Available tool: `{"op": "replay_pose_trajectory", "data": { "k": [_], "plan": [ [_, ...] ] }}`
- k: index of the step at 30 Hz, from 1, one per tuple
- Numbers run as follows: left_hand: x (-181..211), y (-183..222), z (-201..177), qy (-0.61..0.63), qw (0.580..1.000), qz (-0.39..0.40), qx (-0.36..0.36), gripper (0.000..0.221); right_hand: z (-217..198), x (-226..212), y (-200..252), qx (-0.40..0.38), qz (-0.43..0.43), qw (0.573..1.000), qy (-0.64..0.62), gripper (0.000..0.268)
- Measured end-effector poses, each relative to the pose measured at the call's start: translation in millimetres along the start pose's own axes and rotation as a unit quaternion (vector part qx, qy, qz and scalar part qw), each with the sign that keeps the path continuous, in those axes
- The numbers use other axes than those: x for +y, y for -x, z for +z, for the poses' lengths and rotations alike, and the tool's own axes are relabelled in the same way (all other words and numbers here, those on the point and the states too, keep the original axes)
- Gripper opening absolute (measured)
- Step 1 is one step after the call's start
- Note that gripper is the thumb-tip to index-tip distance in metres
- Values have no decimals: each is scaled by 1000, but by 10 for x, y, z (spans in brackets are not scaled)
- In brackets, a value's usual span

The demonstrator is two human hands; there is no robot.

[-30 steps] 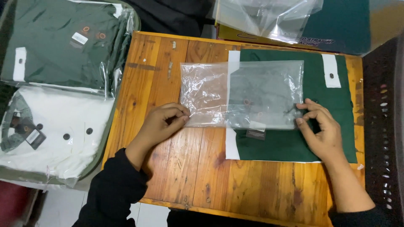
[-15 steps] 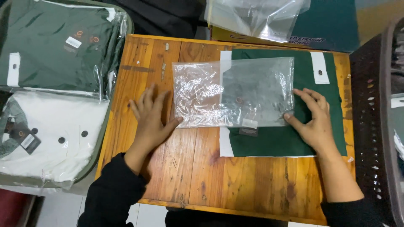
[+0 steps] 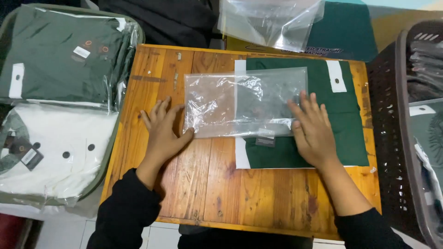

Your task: Packaging folded shirts into plastic bags and sealing them for distribution.

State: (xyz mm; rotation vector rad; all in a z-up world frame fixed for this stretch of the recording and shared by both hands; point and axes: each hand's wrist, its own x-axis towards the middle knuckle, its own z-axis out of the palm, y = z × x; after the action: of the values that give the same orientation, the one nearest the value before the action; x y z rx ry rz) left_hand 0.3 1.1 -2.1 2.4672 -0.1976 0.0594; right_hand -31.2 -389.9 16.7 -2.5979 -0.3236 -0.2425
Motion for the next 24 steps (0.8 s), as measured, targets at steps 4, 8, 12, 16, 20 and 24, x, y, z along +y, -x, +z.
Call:
{"op": "replay_pose_trajectory", "data": {
  "k": [4,8,12,16,20,24],
  "plan": [
    [-49,-28,7,-6,1000,7,4,75,107,130,-6,-85,43,986,139,55],
    [-59,46,-8,8,1000,-12,5,73,139,69,56,-92,73,979,165,57],
    [8,13,-29,15,999,-31,-22,50,116,123,24,11,77,991,112,81],
    [22,122,180,57,998,-19,-1,24,-23,30,-6,48,91,970,222,92],
    [87,445,147,470,883,3,3,30,-255,-284,-149,-48,226,969,86,106],
    [-81,785,123,545,838,11,23,41,-186,-256,-185,-38,304,940,-149,99]
  ]
}}
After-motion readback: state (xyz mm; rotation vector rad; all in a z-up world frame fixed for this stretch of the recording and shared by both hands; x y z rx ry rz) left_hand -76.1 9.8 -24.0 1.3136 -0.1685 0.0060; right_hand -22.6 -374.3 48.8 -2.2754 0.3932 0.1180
